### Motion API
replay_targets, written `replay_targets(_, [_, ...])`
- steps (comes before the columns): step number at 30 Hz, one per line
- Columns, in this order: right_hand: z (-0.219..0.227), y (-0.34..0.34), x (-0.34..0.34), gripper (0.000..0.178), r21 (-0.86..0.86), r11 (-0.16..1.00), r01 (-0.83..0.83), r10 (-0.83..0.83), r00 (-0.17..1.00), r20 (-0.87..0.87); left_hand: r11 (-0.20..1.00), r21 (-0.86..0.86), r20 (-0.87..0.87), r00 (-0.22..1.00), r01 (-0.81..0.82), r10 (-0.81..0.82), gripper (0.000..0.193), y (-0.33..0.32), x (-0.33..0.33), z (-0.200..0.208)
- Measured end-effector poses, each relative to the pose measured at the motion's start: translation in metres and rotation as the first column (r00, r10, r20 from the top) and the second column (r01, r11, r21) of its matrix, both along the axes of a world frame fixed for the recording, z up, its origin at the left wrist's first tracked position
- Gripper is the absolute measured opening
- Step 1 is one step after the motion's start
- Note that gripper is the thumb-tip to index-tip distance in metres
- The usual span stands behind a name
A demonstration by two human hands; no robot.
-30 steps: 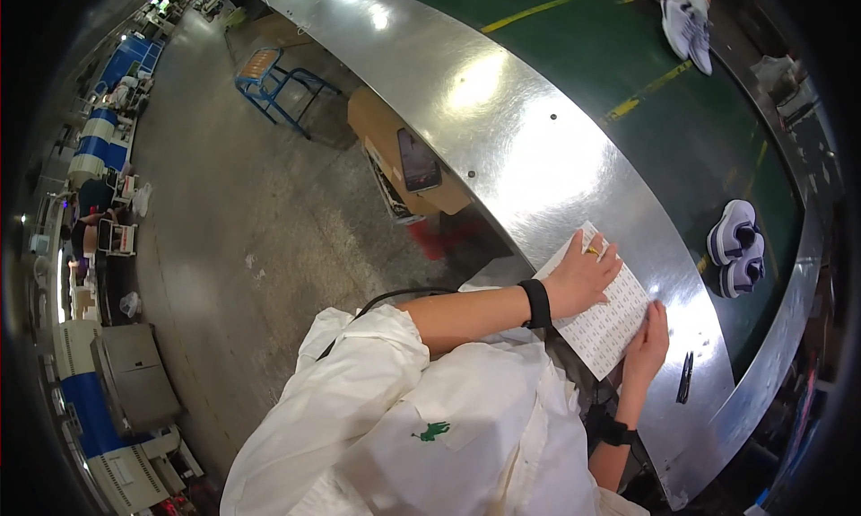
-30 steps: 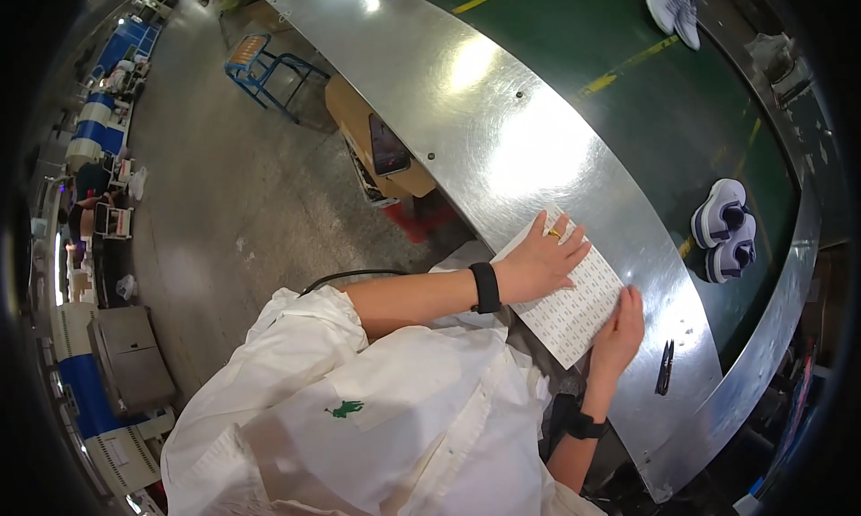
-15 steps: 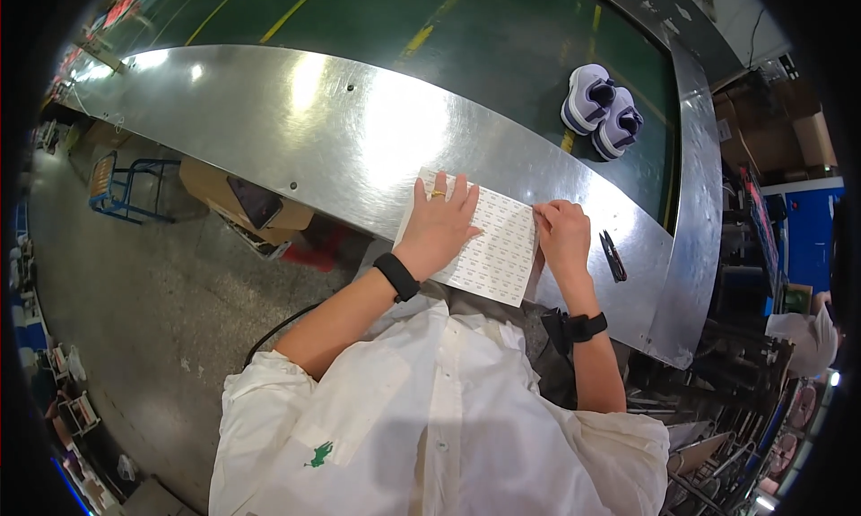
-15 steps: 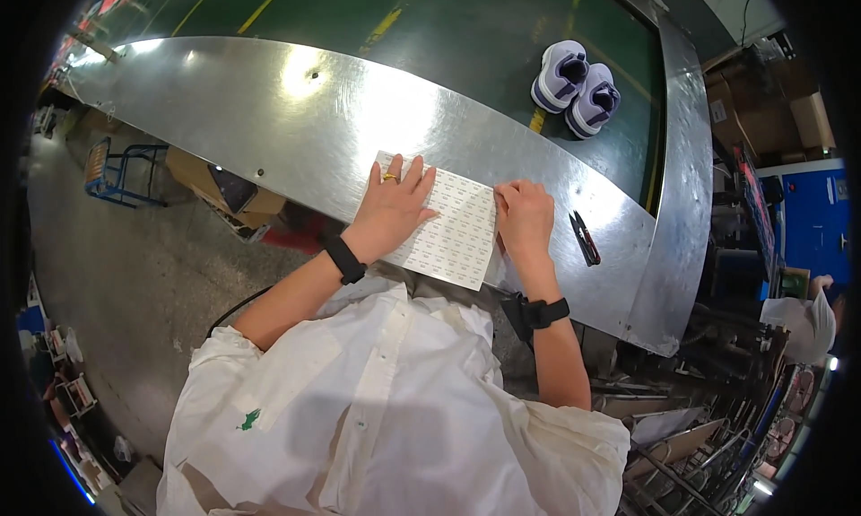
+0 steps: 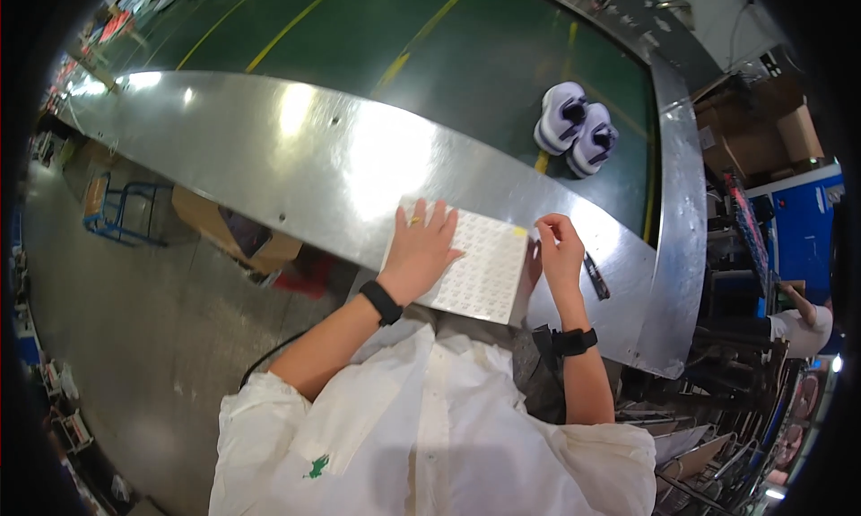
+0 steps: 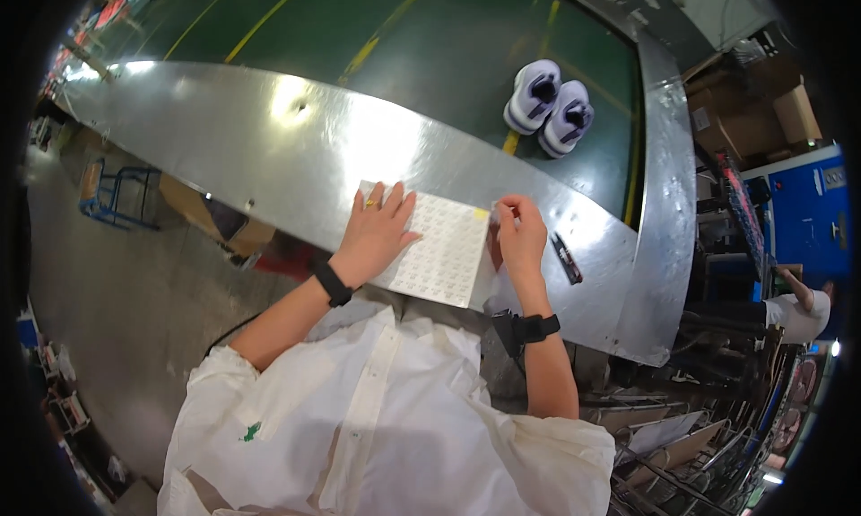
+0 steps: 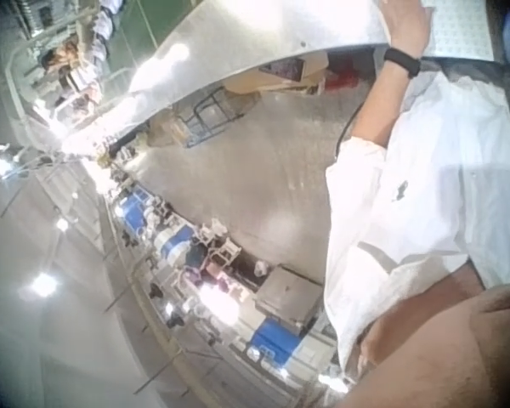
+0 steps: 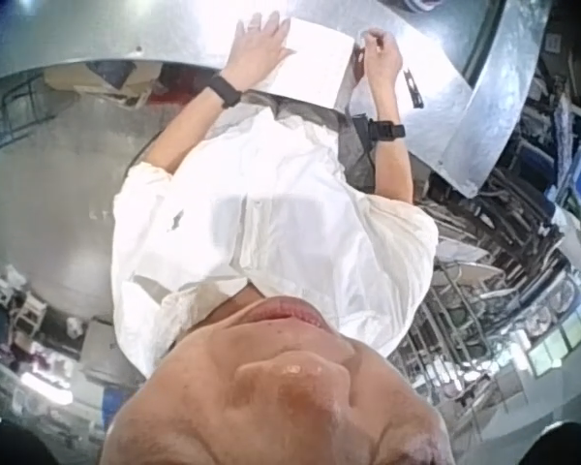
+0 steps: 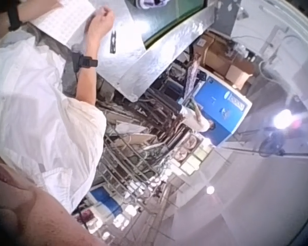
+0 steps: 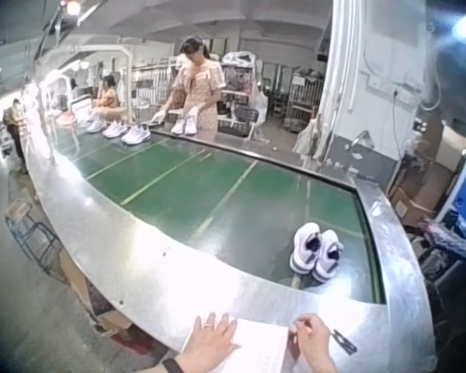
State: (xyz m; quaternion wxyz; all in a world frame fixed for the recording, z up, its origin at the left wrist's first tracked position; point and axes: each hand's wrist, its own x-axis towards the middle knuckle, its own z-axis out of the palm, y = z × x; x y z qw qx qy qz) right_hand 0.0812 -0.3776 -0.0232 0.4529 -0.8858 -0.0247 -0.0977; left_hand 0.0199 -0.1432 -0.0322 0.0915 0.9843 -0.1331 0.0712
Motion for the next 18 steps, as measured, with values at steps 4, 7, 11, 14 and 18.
replay_targets(4, [0.019, -0.042, 0.057, 0.039, 0.491, 0.865, 0.103, -0.056, 0.992, -0.109, 0.998, -0.059, -0.085, 0.996, -0.023, 0.018, 0.060, 0.003, 0.014, 0.011])
replay_targets(7, [0.035, -0.049, 0.102, 0.068, 0.200, 0.972, 0.124, -0.134, 0.990, 0.034, 0.993, -0.086, -0.093, 0.993, -0.083, 0.075, 0.059, 0.009, 0.021, 0.015])
replay_targets(11, [0.060, -0.024, 0.154, 0.089, -0.301, 0.953, 0.026, 0.046, 0.972, 0.230, 0.990, -0.020, -0.030, 0.990, -0.140, 0.139, 0.065, 0.023, 0.012, -0.005])
replay_targets(14, [0.027, -0.045, 0.199, 0.087, -0.511, 0.853, -0.106, 0.307, 0.894, 0.326, 0.992, -0.009, -0.066, 0.990, -0.123, 0.122, 0.064, 0.016, 0.013, -0.002])
replay_targets(18, [-0.007, -0.061, 0.219, 0.087, -0.320, 0.890, -0.325, 0.390, 0.906, 0.164, 0.994, -0.036, -0.140, 0.985, -0.106, 0.101, 0.066, 0.008, 0.020, -0.005])
